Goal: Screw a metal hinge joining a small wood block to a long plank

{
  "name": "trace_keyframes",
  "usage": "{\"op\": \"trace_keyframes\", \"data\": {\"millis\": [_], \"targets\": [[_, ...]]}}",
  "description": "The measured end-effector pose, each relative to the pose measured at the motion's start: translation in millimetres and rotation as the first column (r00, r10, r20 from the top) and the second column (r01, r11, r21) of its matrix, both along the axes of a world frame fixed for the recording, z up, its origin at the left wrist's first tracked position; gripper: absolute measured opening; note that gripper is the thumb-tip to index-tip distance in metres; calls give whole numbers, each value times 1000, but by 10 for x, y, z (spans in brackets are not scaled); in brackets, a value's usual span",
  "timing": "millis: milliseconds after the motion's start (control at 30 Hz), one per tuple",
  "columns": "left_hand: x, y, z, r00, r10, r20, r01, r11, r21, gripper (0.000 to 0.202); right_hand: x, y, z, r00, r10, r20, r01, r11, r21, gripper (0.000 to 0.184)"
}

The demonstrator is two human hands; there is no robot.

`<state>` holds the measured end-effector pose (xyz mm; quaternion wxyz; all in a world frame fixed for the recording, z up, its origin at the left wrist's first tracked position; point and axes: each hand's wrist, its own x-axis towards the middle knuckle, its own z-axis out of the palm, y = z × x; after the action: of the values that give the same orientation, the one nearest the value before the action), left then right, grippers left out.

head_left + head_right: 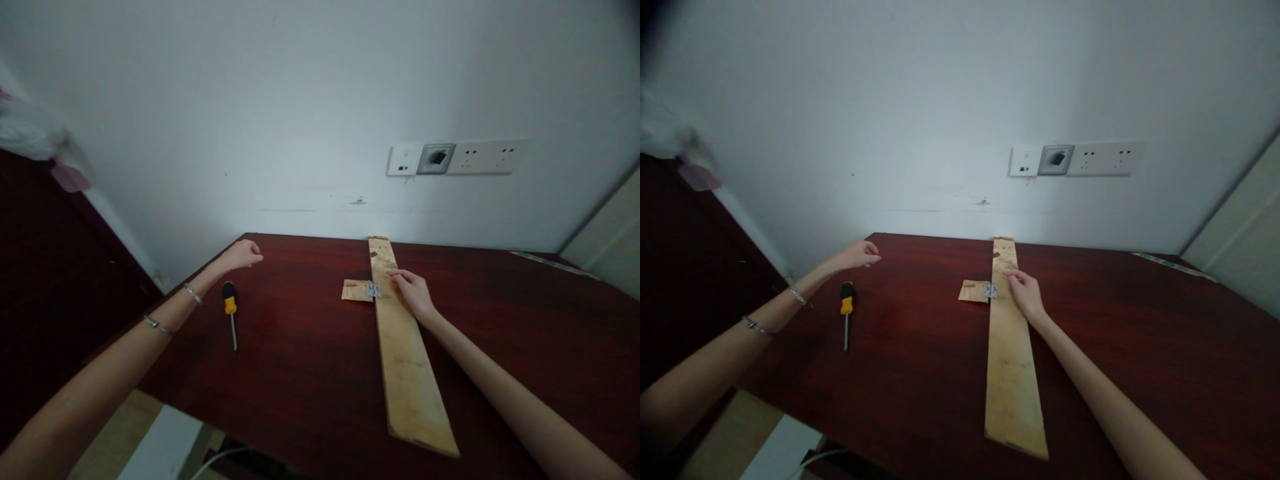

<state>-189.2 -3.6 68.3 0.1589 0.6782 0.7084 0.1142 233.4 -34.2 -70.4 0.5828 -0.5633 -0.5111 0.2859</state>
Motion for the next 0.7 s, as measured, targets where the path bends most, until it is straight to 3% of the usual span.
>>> {"op": "trace_keyframes", "data": {"millis": [167, 333, 500, 700], "targets": [[-658, -216, -59, 984, 170, -48, -175, 975, -140, 31, 16, 19, -33, 1000, 8, 21, -8, 1000, -16, 31], [-1043, -369, -266, 956, 293, 24, -280, 930, -237, 49, 42, 55, -67, 999, 9, 45, -9, 1000, -9, 32], [-1079, -422, -433, 932, 325, 159, -274, 922, -274, 49, 55, 61, -88, 999, 16, 51, -16, 1000, -1, 32], [-886, -318, -528, 934, 320, 158, -260, 913, -314, 43, 60, 42, -83, 998, 19, 66, -18, 1000, -7, 31]]}}
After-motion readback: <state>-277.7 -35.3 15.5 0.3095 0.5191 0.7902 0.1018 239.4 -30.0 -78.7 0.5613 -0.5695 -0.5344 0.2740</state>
